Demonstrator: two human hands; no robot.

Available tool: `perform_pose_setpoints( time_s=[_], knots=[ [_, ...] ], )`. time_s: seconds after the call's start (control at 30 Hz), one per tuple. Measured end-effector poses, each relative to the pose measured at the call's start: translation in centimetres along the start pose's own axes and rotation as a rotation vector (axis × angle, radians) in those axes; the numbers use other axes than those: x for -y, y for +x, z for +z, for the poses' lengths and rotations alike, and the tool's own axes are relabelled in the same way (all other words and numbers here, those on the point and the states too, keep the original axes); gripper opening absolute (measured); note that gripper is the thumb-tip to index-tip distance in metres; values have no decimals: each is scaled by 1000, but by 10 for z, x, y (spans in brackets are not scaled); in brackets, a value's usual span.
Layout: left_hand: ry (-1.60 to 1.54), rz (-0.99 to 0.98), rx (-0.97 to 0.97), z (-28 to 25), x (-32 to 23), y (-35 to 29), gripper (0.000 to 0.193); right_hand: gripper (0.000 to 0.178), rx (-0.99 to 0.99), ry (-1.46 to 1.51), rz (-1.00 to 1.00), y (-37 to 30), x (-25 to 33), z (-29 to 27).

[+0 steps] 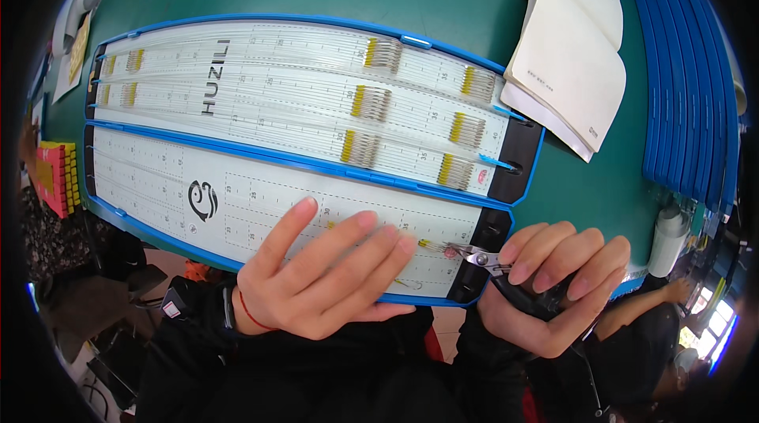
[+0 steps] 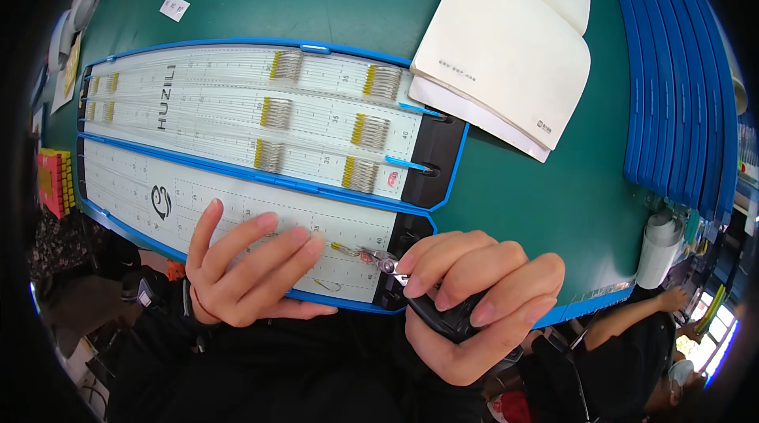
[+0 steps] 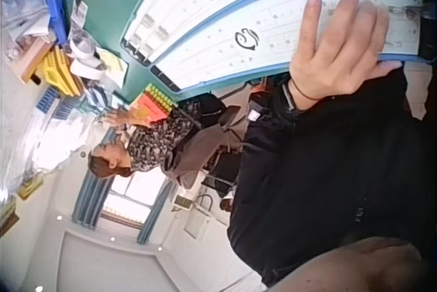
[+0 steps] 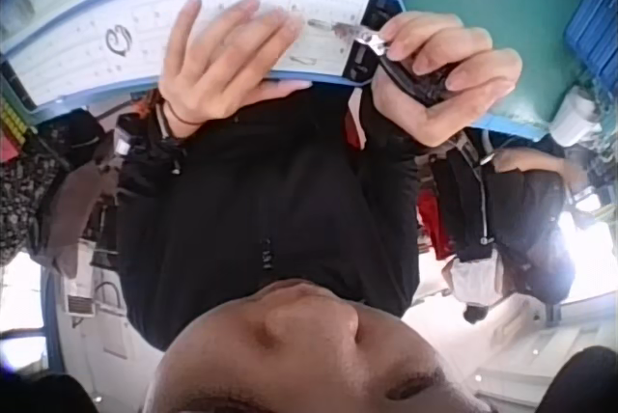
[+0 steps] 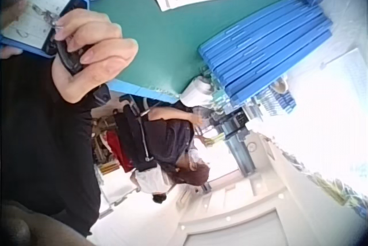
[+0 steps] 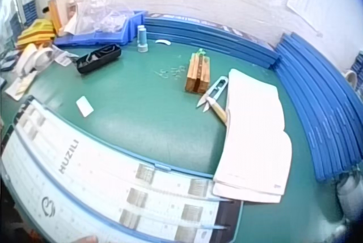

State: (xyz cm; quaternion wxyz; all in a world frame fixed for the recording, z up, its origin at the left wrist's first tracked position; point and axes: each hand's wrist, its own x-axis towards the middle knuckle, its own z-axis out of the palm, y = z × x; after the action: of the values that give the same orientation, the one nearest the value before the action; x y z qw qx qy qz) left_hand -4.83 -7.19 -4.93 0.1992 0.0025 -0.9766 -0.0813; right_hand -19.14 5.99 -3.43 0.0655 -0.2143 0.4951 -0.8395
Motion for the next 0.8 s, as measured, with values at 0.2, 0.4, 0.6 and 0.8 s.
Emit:
perform_pose_setpoints(
  time_s=[0.2,0.4,0.6,0.8],
  knots=[
    [-99,6,-56,2,-1,0,30,27,93,-24,31,1,3,-6],
    [-141,52,-46,2,0,1,29,29,80,2,32,1,1,-5],
    [-166,68,-41,2,2,0,29,30,56,22,40,0,0,-4],
    [-178,79,-42,2,3,2,29,30,56,5,41,1,2,-3]
  ],
)
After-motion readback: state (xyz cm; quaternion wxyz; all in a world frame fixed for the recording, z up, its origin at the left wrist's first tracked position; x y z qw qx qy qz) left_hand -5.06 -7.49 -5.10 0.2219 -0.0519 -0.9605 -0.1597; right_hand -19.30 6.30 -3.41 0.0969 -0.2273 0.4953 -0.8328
